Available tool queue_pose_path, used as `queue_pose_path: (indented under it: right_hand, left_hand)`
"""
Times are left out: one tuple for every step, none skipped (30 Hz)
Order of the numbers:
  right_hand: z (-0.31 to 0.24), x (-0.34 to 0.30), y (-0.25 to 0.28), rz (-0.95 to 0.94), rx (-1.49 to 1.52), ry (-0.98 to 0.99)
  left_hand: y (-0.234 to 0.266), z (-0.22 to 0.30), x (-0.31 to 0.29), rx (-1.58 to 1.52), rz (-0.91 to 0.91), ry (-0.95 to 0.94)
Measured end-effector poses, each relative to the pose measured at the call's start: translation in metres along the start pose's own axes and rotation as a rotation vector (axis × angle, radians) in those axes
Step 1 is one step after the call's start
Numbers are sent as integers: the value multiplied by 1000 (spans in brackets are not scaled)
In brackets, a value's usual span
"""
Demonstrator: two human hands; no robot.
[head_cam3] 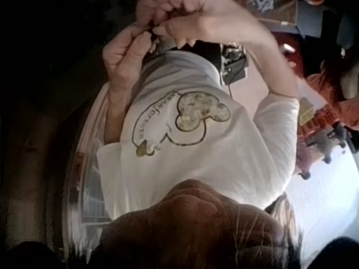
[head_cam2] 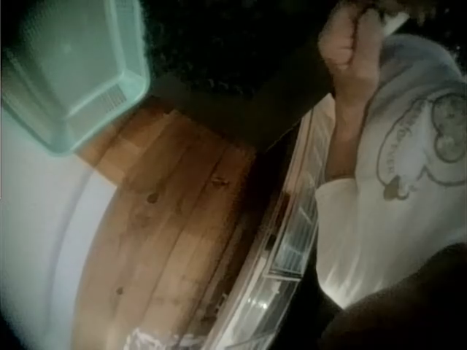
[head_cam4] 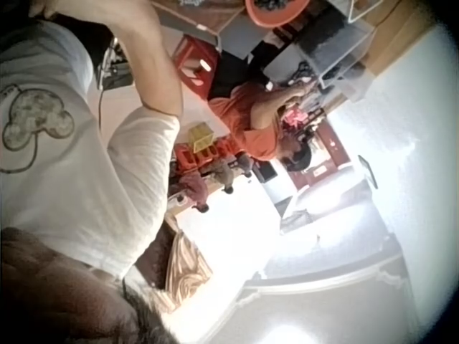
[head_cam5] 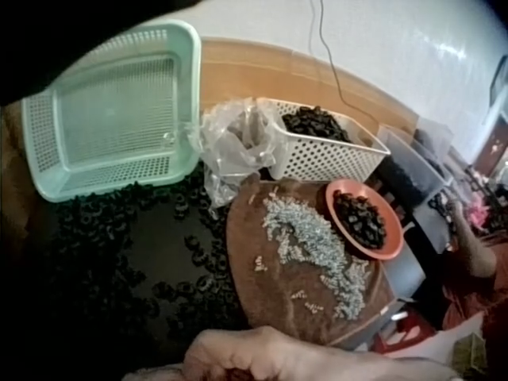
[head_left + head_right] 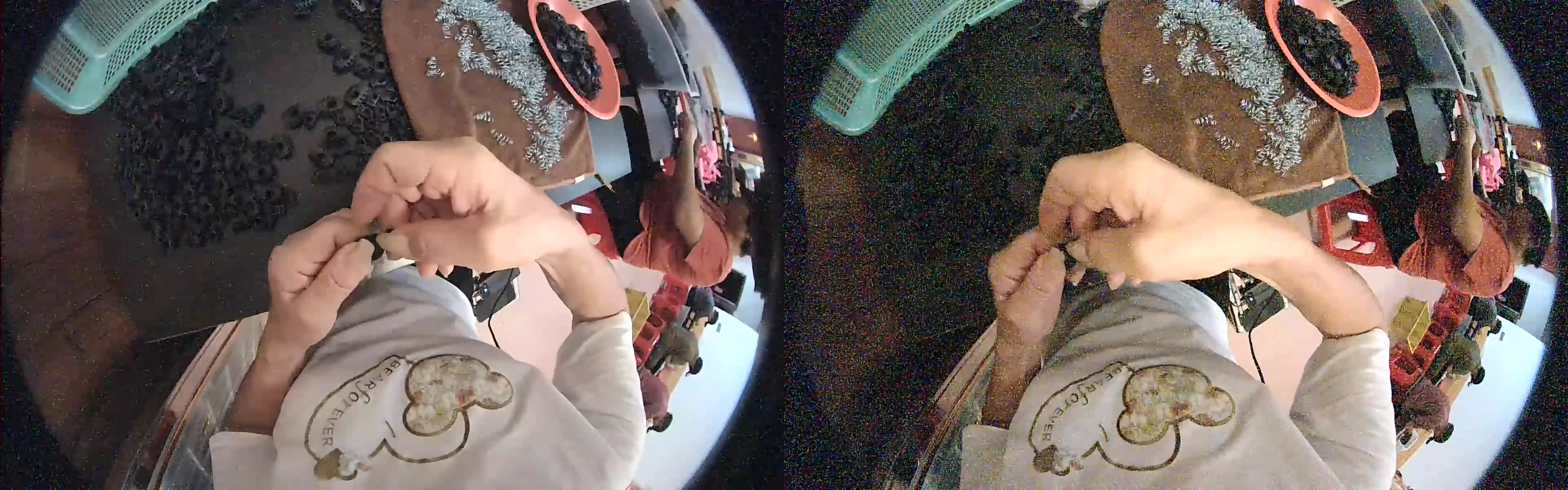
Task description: Assembling small black plastic parts with tiny metal beads or pins.
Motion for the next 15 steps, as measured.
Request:
queue_pose_path:
  right_hand:
    - [0,0,-1,21,52,-48]
    - [-1,-1,-3,45,103,-97]
    - [1,-2,-3,44,102,-98]
    - [0,-3,0,110,-67,42]
    - [-3,-5,3,176,-235,183]
    - [0,-4,2,174,-236,184]
    - [-6,-5,0,198,-440,356]
    - [-14,-8,-6,220,-644,528]
    - [-15,-11,-10,259,-746,503]
    - [-17,-11,-15,259,-745,502]
    - [-19,-12,-20,307,-919,542]
    - [-22,-13,-23,356,-1092,580]
    - [-24,-13,-25,321,-1181,579]
    - [-24,-13,-25,322,-1183,579]
    - [-22,-13,-26,312,-1199,592]
  left_hand:
    - [1,0,-1,-22,23,40]
    - [2,0,-3,-46,43,80]
    - [3,-2,-3,-47,45,78]
    - [4,-5,-3,-118,61,55]
    - [4,-6,-3,-188,75,32]
    - [3,-4,-3,-188,77,31]
    - [2,-2,-2,-208,116,45]
    - [3,0,-2,-229,155,59]
    - [5,2,-3,-229,156,59]
    - [6,3,-4,-230,141,71]
    - [7,2,-4,-232,129,81]
    - [7,2,-4,-232,130,80]
    - [6,1,-3,-266,110,79]
    - [5,1,-2,-300,87,77]
    - [5,-1,-2,-301,86,76]
Point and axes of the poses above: each hand's wrist, its own x-axis towards the middle knuckle, its own y-axis out of the back of the hand, z = x × y, the point moved 5 cm from there along x, towards the middle knuckle, and after that the axes turned 2 degrees about -y, right-handed, at the moved point
